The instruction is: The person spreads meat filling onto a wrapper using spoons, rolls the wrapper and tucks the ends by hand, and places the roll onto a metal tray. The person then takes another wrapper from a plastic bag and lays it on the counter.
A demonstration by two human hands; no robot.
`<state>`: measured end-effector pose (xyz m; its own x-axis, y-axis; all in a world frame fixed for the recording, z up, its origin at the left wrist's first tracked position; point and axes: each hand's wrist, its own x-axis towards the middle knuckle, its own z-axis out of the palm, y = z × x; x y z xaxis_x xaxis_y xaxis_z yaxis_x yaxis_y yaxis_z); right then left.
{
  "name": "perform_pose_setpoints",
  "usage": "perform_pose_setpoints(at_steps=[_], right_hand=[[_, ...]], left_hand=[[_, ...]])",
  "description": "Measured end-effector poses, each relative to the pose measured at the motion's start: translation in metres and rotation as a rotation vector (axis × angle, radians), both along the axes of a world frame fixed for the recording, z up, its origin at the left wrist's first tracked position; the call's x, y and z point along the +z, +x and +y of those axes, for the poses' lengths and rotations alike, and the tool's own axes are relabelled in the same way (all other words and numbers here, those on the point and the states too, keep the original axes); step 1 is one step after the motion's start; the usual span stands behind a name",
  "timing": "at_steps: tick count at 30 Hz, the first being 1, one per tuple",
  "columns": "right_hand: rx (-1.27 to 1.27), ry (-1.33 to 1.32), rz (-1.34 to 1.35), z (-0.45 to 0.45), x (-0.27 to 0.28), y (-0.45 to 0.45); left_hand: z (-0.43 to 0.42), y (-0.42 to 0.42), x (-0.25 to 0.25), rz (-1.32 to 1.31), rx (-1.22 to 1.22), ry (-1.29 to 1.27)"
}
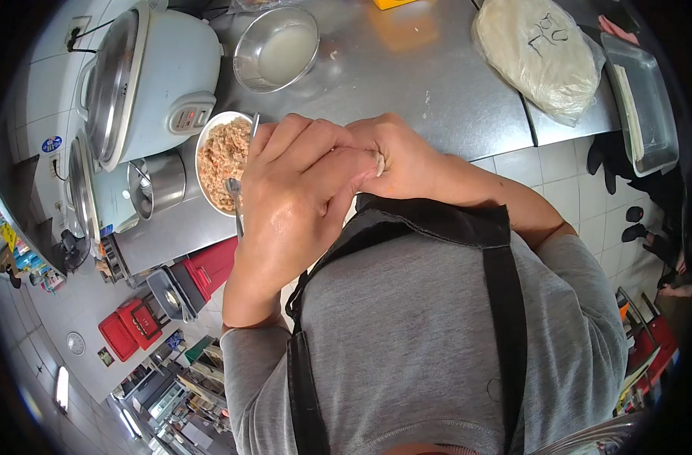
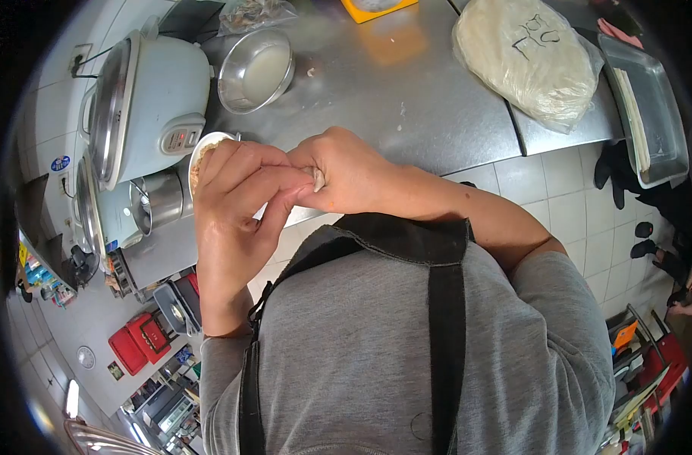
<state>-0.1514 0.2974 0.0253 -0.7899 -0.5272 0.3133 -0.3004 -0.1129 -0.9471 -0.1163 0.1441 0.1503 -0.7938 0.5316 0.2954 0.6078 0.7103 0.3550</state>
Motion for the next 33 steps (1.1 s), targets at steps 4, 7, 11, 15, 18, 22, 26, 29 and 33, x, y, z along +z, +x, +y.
perform_pose_setpoints(at_steps=[4,7,11,15,18,22,26,29,33], right_hand=[[-0.049,0.03,0.097,-0.005,-0.009,0.003],[-0.053,0.055,0.133,-0.007,-0.012,0.004],[-0.01,-0.02,-0.023,0.001,0.011,0.002],[0.04,-0.022,-0.103,0.009,0.022,-0.001],[0.056,-0.025,-0.09,0.009,0.019,-0.001],[0.044,0.03,-0.168,0.007,0.018,-0.002],[0.032,-0.075,-0.05,0.004,0.007,0.0],[0.093,-0.026,-0.16,0.016,0.028,-0.005],[0.05,-0.261,-0.107,0.022,0.032,-0.009]], left_hand=[[0.002,-0.001,-0.003,-0.016,0.014,0.013],[0.0,-0.003,0.001,-0.082,0.019,0.015],[-0.008,-0.003,0.004,-0.181,0.054,0.174],[-0.016,0.004,0.002,-0.047,-0.02,0.099],[-0.015,0.006,-0.001,0.047,-0.037,-0.002],[-0.014,0.005,-0.004,0.065,-0.048,-0.046],[-0.035,0.0,-0.027,-0.361,-0.035,0.457],[-0.045,-0.014,-0.055,-0.597,-0.011,0.956],[-0.018,-0.01,-0.106,-0.685,-0.066,0.732]])
